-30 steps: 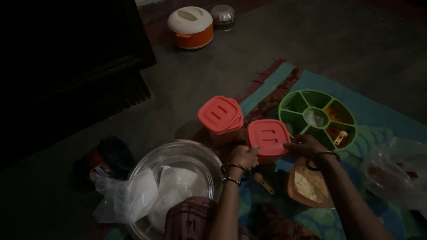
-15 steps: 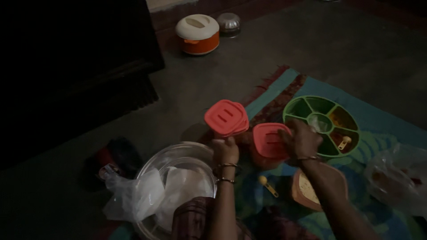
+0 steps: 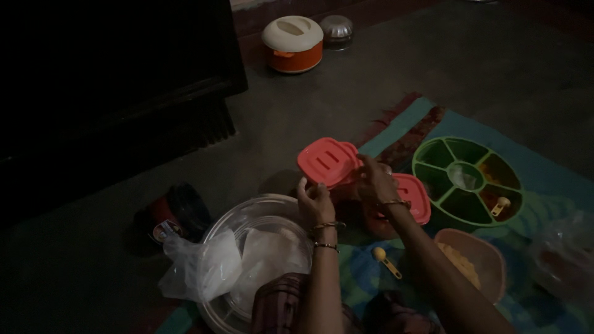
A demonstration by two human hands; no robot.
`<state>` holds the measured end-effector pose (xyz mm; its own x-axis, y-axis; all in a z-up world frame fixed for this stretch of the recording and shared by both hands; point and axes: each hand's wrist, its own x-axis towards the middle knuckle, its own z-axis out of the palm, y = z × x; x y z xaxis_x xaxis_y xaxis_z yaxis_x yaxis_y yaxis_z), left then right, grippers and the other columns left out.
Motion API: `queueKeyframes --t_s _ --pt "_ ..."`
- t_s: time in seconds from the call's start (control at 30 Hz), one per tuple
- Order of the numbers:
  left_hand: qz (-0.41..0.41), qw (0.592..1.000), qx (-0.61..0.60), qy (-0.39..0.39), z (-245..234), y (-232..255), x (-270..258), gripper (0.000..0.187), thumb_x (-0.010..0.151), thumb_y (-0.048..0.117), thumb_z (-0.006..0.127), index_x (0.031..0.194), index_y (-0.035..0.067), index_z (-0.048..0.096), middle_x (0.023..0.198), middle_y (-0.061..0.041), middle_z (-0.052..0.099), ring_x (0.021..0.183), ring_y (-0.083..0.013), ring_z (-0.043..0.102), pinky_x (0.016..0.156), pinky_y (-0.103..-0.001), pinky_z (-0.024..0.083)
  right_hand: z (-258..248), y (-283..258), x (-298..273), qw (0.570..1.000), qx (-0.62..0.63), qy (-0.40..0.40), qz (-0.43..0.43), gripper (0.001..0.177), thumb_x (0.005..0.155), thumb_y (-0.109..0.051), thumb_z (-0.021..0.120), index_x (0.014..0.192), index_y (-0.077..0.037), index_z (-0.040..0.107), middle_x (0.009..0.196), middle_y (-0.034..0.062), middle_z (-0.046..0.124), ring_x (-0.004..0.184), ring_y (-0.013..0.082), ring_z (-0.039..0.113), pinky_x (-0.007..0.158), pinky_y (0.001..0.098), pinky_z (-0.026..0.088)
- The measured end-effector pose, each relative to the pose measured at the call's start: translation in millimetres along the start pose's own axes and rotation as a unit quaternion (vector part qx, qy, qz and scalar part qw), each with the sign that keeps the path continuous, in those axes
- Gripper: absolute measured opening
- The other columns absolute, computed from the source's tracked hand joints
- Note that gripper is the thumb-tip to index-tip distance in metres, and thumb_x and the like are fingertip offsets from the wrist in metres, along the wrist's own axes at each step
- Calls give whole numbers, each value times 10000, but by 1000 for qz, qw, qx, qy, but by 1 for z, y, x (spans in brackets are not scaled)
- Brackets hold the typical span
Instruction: The person sits on a mat and transfers a white granular substance from a plastic bag into a small container using a spoon. They then handle several plastic containers with red lids, stacking them, and continue scooping the substance into a metal bowl.
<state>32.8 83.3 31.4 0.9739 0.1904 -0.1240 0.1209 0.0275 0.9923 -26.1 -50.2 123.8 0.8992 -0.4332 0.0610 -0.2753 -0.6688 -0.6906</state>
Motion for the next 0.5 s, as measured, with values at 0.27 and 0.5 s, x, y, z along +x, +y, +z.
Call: queueKeyframes --t_s 0.27,0.5 --pt "-126 963 -233 -46 8 -1 5 618 921 407 810 1316 -39 645 938 -238 711 756 -262 560 605 -352 474 -17 0 -11 1000 -4 12 -21 570 816 -112 720 1366 -151 576 1231 131 702 1114 344 679 881 478 556" --pt "-109 986 -127 -13 5 10 3 590 794 313 819 1274 47 603 1097 -111 751 854 -198 716 667 -330 602 -33 2 -21 998 -24 21 -50 366 891 -78 620 1256 -86 656 1162 122 759 1093 357 688 889 478 538"
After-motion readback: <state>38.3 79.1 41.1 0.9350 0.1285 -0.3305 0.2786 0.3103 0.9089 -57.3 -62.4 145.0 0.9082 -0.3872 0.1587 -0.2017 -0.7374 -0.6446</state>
